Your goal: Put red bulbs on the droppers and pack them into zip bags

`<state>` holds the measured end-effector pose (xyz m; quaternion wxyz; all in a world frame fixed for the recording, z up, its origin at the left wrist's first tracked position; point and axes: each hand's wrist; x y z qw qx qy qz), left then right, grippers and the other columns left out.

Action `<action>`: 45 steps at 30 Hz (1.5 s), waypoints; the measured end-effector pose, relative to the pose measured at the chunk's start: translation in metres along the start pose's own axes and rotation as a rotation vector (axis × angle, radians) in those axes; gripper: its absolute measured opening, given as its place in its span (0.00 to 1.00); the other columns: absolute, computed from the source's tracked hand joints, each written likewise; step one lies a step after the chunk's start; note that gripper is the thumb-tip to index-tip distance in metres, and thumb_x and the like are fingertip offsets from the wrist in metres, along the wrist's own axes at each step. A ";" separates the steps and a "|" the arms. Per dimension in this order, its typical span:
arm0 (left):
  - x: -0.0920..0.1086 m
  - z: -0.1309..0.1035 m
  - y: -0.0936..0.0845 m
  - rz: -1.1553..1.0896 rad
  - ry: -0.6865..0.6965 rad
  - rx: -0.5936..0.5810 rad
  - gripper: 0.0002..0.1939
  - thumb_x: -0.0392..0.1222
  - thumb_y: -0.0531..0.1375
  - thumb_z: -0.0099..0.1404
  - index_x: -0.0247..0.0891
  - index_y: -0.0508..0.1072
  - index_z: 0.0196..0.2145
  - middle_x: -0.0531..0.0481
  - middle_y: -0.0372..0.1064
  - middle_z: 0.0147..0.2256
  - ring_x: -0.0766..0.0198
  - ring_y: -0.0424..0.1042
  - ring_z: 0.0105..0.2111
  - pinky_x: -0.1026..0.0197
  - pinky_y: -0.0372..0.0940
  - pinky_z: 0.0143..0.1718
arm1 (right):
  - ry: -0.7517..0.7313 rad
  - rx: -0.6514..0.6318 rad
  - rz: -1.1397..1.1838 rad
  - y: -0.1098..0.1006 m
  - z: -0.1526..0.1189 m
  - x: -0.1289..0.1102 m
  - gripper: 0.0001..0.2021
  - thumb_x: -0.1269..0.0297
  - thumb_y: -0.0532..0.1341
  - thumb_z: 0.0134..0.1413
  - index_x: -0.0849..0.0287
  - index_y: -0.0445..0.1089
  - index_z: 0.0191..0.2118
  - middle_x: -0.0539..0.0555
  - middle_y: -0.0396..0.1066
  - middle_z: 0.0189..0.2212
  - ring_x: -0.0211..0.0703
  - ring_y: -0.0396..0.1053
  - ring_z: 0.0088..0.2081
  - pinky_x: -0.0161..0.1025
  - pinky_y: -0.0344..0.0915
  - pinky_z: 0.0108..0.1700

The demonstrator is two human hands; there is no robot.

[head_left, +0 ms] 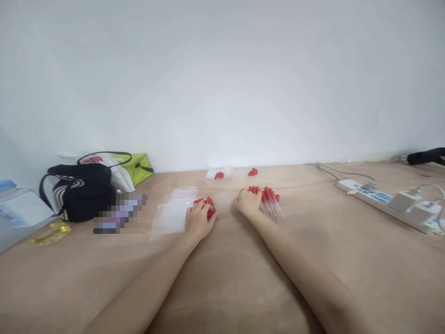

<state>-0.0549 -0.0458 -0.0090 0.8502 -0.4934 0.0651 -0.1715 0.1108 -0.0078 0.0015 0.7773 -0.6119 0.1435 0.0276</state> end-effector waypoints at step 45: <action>0.042 -0.021 -0.009 -0.683 0.239 -0.185 0.06 0.39 0.49 0.63 0.37 0.64 0.33 0.55 0.64 0.25 0.68 0.64 0.24 0.66 0.59 0.27 | -0.691 0.061 0.447 -0.019 -0.093 0.081 0.12 0.72 0.46 0.55 0.59 0.65 0.39 0.53 0.68 0.31 0.39 0.64 0.34 0.39 0.49 0.40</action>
Point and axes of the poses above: each hand's wrist, its own z-axis towards the middle knuckle, its own y-axis out of the palm, x = y × z
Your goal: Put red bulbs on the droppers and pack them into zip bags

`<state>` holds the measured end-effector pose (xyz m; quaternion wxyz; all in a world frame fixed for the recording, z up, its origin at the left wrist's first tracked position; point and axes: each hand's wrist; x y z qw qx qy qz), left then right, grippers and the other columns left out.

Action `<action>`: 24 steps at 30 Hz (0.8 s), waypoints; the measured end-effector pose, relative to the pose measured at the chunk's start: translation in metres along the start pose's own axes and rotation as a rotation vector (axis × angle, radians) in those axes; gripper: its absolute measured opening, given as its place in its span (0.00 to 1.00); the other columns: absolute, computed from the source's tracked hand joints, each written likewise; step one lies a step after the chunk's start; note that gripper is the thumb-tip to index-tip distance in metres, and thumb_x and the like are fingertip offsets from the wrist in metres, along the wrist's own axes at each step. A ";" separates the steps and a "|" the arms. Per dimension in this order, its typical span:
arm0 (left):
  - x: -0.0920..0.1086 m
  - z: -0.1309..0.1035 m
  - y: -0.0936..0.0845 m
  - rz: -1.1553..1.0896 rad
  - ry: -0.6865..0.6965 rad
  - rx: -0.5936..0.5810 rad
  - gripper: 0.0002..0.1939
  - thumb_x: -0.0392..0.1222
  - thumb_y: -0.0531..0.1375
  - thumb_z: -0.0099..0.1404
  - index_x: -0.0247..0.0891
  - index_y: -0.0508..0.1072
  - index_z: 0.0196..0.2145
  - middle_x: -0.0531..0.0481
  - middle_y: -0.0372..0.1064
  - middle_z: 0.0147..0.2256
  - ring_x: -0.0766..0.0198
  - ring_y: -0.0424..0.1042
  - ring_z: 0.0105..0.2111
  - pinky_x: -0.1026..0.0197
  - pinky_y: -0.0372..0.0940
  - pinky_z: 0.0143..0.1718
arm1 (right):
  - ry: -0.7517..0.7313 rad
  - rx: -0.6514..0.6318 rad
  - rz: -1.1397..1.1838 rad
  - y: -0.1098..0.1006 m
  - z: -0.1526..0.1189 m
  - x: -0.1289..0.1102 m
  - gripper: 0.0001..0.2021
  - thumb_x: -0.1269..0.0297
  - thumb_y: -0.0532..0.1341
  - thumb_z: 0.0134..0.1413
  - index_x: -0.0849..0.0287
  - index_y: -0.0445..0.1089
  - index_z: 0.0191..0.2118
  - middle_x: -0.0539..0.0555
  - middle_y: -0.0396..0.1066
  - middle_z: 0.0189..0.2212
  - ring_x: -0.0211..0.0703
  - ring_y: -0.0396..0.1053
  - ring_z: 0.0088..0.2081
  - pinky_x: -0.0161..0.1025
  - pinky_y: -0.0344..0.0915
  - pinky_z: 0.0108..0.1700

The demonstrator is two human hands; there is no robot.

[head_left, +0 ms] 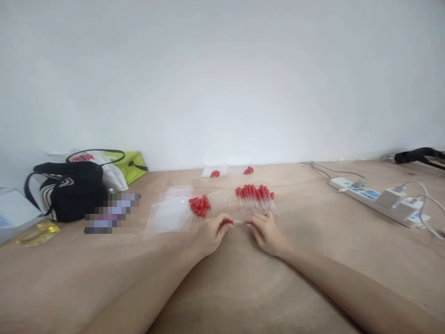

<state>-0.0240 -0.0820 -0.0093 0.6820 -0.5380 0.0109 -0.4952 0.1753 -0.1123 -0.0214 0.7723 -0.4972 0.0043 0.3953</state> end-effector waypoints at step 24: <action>-0.009 -0.002 0.003 0.144 0.208 -0.089 0.10 0.38 0.47 0.64 0.34 0.67 0.34 0.48 0.66 0.30 0.65 0.65 0.30 0.64 0.60 0.32 | -0.142 -0.081 -0.262 0.000 0.006 0.012 0.13 0.78 0.51 0.45 0.57 0.69 0.33 0.51 0.70 0.27 0.37 0.61 0.27 0.39 0.41 0.33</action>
Point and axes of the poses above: each hand's wrist, its own z-axis towards the middle knuckle, its own y-axis out of the palm, x = y × z
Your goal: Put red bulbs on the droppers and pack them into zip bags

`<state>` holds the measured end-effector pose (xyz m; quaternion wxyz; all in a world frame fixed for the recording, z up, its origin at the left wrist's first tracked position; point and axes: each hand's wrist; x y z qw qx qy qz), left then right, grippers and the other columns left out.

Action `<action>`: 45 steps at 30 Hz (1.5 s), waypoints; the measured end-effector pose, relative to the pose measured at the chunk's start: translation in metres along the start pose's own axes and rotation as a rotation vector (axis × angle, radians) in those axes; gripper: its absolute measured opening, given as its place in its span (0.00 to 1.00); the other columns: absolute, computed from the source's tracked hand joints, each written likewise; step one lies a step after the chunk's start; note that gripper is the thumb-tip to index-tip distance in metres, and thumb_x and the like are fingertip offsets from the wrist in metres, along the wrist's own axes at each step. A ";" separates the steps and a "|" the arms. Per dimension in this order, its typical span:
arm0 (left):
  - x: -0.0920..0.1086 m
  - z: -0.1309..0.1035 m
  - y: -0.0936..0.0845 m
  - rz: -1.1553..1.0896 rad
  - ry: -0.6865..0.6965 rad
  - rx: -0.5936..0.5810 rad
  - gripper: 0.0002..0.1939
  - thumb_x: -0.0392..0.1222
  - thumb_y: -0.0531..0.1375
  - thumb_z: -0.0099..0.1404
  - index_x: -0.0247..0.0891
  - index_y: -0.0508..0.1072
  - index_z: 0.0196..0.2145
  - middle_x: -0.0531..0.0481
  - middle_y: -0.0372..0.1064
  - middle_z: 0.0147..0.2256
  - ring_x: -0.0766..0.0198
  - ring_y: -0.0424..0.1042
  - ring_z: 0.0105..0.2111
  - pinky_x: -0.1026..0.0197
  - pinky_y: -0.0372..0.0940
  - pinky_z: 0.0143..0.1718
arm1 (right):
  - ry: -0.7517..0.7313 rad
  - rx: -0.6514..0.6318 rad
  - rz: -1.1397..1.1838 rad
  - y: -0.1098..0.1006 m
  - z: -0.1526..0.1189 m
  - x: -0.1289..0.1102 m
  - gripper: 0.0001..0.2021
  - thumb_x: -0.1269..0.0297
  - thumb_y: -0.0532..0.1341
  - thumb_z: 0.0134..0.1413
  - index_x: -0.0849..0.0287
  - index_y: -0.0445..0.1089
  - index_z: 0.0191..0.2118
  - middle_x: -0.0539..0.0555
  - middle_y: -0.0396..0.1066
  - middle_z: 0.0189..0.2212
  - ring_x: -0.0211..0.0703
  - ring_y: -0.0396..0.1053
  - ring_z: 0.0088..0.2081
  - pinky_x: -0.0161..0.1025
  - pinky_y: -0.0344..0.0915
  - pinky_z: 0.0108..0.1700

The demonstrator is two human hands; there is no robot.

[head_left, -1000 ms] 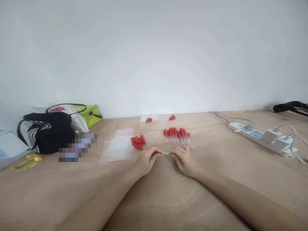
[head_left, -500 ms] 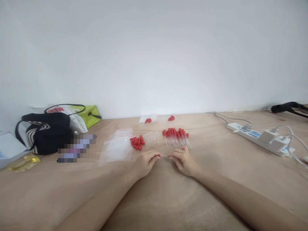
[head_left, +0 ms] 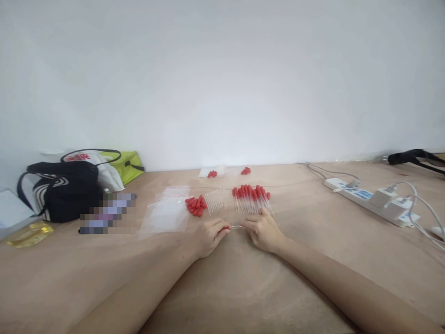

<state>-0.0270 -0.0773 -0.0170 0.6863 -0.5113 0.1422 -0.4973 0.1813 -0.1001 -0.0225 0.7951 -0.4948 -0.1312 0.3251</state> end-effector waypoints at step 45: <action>-0.033 -0.004 -0.026 0.582 -0.472 0.267 0.08 0.46 0.59 0.53 0.39 0.68 0.29 0.47 0.64 0.36 0.53 0.60 0.41 0.52 0.52 0.40 | 0.887 0.067 -0.073 0.002 0.055 0.054 0.09 0.62 0.52 0.48 0.58 0.67 0.30 0.54 0.71 0.30 0.46 0.66 0.36 0.41 0.52 0.39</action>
Point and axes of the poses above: each hand's wrist, its own z-axis towards the middle knuckle, its own y-axis out of the palm, x = y × z
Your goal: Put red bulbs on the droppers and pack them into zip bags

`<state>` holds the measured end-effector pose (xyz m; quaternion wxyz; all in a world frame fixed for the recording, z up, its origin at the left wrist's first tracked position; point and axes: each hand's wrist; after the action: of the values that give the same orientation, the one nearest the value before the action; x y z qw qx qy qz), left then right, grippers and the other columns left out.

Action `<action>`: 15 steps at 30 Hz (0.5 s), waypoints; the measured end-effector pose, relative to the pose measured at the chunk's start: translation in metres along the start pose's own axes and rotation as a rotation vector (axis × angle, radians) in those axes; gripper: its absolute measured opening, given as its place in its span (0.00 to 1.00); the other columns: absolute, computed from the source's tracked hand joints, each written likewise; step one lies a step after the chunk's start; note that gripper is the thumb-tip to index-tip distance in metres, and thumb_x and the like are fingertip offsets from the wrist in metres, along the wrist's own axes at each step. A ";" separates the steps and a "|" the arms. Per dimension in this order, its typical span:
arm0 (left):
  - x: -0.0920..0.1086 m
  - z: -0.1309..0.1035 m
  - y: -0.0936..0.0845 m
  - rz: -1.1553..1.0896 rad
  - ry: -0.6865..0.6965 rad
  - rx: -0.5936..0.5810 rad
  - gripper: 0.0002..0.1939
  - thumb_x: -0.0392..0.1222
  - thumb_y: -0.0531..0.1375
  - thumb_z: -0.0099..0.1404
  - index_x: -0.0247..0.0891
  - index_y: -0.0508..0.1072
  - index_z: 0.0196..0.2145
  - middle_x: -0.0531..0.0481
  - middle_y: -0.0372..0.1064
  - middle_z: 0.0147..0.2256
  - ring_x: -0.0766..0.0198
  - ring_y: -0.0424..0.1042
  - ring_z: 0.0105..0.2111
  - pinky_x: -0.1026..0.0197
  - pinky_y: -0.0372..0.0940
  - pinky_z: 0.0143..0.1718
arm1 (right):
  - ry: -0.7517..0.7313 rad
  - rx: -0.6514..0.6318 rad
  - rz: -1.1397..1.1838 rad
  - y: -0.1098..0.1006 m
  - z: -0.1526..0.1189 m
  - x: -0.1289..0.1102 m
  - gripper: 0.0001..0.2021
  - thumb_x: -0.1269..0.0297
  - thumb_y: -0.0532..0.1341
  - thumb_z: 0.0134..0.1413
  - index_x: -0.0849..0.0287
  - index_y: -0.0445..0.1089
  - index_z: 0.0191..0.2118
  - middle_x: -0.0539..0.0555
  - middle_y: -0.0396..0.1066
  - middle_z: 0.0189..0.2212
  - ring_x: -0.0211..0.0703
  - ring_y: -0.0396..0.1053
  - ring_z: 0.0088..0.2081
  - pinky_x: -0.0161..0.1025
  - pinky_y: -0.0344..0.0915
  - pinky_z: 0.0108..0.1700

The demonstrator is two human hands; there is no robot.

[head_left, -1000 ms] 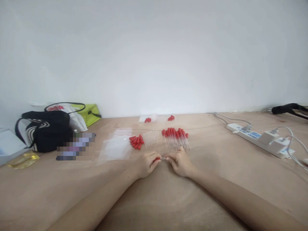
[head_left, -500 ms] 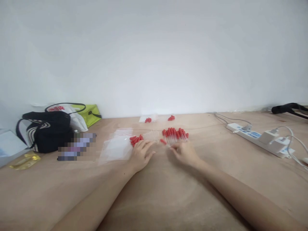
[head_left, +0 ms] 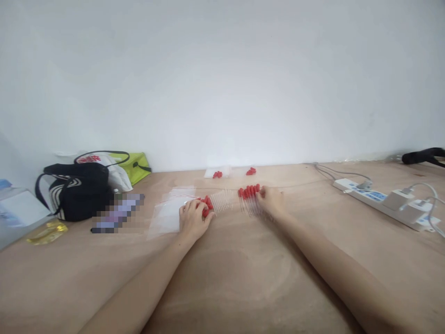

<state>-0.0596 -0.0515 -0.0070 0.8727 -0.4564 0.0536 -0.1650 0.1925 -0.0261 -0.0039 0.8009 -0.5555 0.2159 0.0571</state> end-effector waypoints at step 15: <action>-0.002 0.002 0.005 0.146 -0.045 -0.057 0.07 0.44 0.56 0.56 0.38 0.69 0.27 0.46 0.66 0.32 0.53 0.62 0.36 0.54 0.54 0.34 | -0.108 -0.167 -0.106 0.029 -0.008 -0.094 0.13 0.73 0.53 0.45 0.65 0.67 0.38 0.63 0.70 0.35 0.48 0.67 0.40 0.41 0.53 0.38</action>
<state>-0.0597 -0.0472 -0.0101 0.8701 -0.4794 0.0719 -0.0890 0.0964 -0.0083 0.0070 0.7641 -0.6273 0.1372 0.0622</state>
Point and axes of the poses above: each hand's wrist, its own z-axis towards the middle knuckle, its own y-axis out of the palm, x = y × z
